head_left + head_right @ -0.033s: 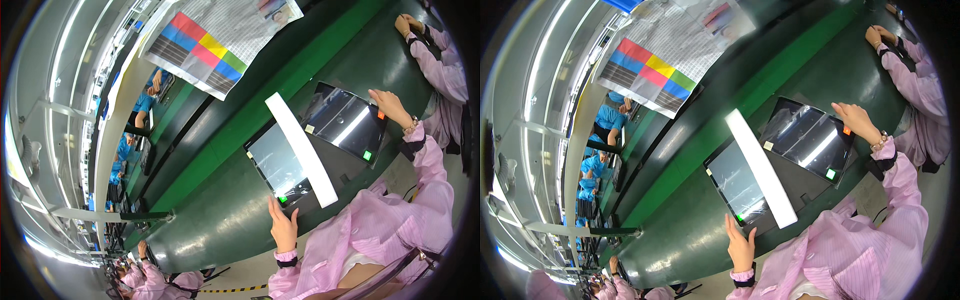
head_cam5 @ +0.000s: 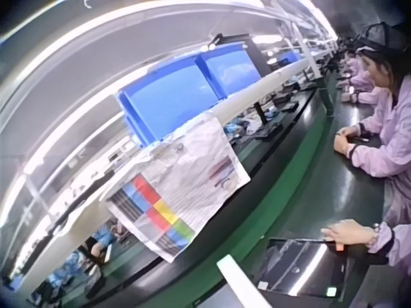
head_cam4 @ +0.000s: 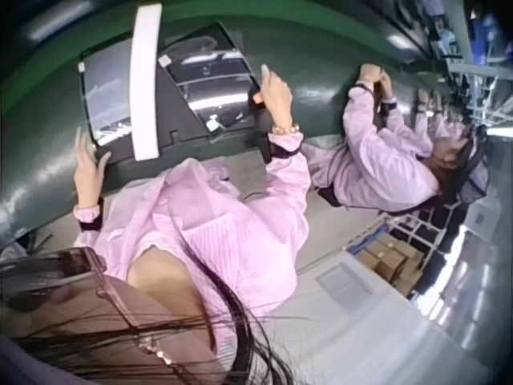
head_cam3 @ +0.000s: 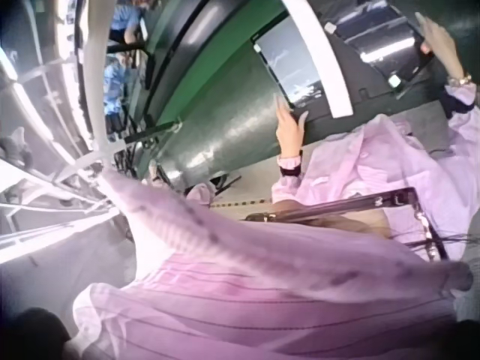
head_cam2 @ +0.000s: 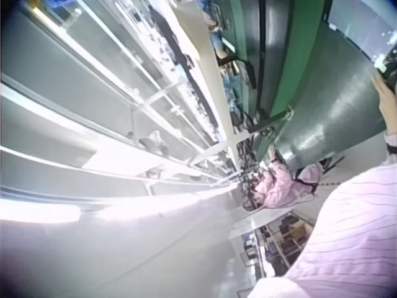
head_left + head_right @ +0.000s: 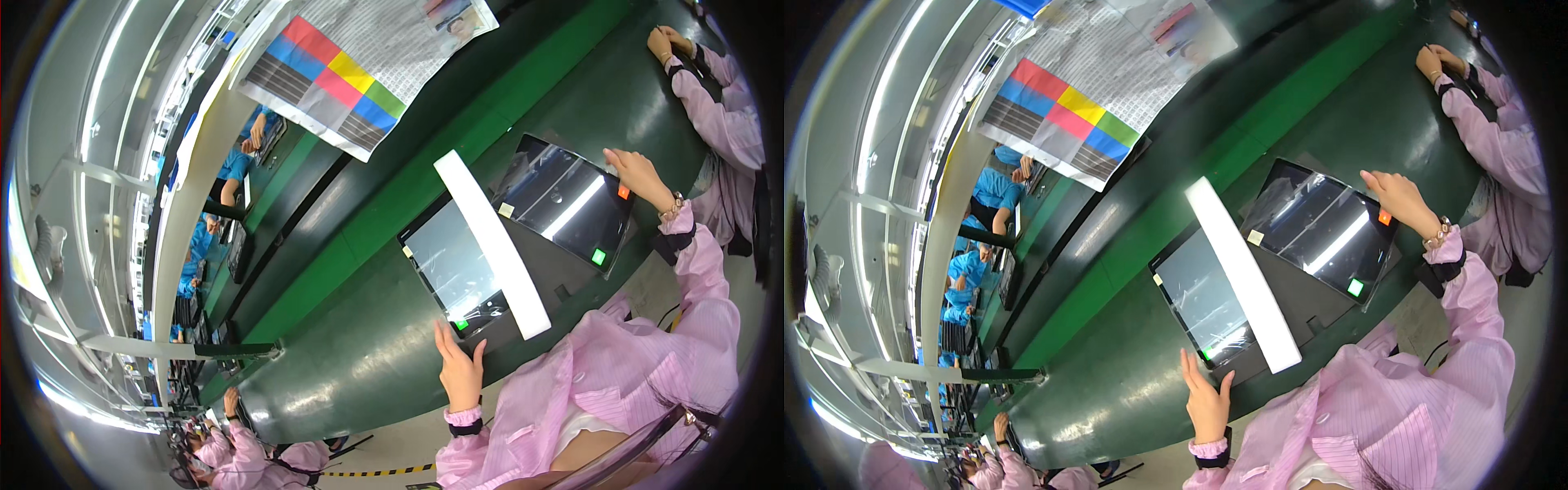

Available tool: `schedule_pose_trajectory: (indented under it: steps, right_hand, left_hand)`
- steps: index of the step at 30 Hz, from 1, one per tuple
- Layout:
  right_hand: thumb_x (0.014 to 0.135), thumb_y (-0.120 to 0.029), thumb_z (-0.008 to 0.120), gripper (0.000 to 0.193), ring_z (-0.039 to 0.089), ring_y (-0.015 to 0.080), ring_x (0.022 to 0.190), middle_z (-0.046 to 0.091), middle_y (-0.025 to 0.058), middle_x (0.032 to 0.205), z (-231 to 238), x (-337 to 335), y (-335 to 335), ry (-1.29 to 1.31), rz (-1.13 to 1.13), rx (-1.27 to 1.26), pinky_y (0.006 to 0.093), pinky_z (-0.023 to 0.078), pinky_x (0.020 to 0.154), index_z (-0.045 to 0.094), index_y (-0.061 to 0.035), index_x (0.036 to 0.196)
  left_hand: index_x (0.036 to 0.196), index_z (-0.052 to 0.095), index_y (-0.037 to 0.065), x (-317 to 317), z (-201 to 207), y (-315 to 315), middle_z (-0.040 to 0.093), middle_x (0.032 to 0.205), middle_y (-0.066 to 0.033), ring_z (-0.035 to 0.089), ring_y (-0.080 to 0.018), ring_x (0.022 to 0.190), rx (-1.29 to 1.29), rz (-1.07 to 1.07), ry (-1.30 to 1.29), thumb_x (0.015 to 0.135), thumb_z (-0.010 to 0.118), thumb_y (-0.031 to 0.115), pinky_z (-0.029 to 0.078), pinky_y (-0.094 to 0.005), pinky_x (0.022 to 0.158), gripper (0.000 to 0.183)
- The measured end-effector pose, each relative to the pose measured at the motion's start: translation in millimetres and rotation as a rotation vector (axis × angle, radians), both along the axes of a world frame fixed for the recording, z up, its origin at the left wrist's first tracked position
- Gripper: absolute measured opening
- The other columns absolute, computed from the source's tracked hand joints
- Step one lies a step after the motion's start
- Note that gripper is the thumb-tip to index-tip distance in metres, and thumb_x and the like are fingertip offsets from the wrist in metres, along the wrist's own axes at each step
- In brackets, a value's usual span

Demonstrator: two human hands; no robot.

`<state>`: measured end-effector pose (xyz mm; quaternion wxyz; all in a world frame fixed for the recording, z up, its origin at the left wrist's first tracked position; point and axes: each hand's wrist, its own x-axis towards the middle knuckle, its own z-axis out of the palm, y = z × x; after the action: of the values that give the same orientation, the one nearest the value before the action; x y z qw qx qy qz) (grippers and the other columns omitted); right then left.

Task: Testing and checking software or screen displays on electronic tablets on an assembly line.

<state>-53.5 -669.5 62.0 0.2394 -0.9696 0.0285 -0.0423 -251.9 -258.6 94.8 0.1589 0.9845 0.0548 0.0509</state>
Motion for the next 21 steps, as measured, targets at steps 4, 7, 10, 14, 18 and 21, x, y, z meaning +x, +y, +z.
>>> schedule_pose_trajectory:
  steps: [4, 7, 10, 14, 18, 21]
  right_hand:
    - [0.096, -0.046, 0.034, 0.058, 0.057, 0.0231, 0.048, 0.053, 0.0121, 0.051, -8.3, -5.7, -12.2, 0.231, -0.081, 0.359, 0.0343, 0.046, 0.051, 0.059, 0.0031, 0.078]
    - [0.096, -0.049, 0.034, 0.059, 0.048, 0.0115, 0.040, 0.048, 0.0048, 0.048, -4.2, -15.1, -20.9, 0.285, -0.100, 0.585, 0.0260, 0.039, 0.040, 0.058, 0.0019, 0.076]
    - [0.096, -0.048, 0.034, 0.057, 0.041, 0.0094, 0.035, 0.045, 0.0012, 0.046, -25.1, -21.8, -28.8, 0.277, -0.088, 0.623, 0.0235, 0.033, 0.034, 0.058, -0.0001, 0.077]
    - [0.096, -0.046, 0.036, 0.054, 0.037, 0.0076, 0.036, 0.041, -0.0013, 0.044, -26.5, -19.1, -34.7, 0.236, -0.078, 0.643, 0.0240, 0.030, 0.036, 0.056, -0.0014, 0.074]
    - [0.096, -0.045, 0.037, 0.055, 0.036, 0.0081, 0.036, 0.038, -0.0017, 0.043, -26.3, -19.8, -48.1, 0.212, -0.095, 0.538, 0.0254, 0.030, 0.038, 0.054, -0.0012, 0.069]
    - [0.096, -0.047, 0.036, 0.056, 0.038, 0.0101, 0.035, 0.038, 0.0000, 0.042, -15.5, -24.2, -52.1, 0.265, -0.120, 0.471, 0.0266, 0.030, 0.037, 0.053, -0.0007, 0.068]
  left_hand:
    - [0.132, 0.027, -0.007, 11.2, -6.4, 6.8, 0.014, 0.148, -0.0184, 0.060, -0.0377, 0.092, -0.068, 0.017, 0.100, 0.080, 0.069, 0.035, 0.053, -0.0394, 0.067, 0.079]
    - [0.133, 0.025, -0.007, 13.1, -7.1, 10.1, 0.015, 0.148, -0.0193, 0.060, -0.0376, 0.093, -0.050, -0.007, 0.073, 0.079, 0.069, 0.035, 0.053, -0.0395, 0.069, 0.082]
    - [0.130, 0.030, -0.011, 19.6, 1.3, 8.1, 0.017, 0.146, -0.0222, 0.053, -0.0403, 0.109, -0.124, -0.003, 0.120, 0.078, 0.070, 0.035, 0.051, -0.0405, 0.078, 0.080]
    - [0.131, 0.029, -0.009, 27.0, 0.1, 15.9, 0.018, 0.147, -0.0214, 0.052, -0.0393, 0.107, -0.031, -0.113, 0.005, 0.076, 0.072, 0.034, 0.047, -0.0413, 0.081, 0.082]
    - [0.134, 0.029, -0.006, 35.5, 3.9, 20.3, 0.021, 0.147, -0.0196, 0.050, -0.0332, 0.099, 0.103, -0.201, 0.024, 0.071, 0.075, 0.036, 0.040, -0.0394, 0.081, 0.088]
    - [0.135, 0.026, -0.005, 41.0, 7.8, 22.5, 0.022, 0.146, -0.0196, 0.047, -0.0322, 0.102, 0.113, -0.225, 0.065, 0.067, 0.078, 0.038, 0.037, -0.0409, 0.085, 0.096]
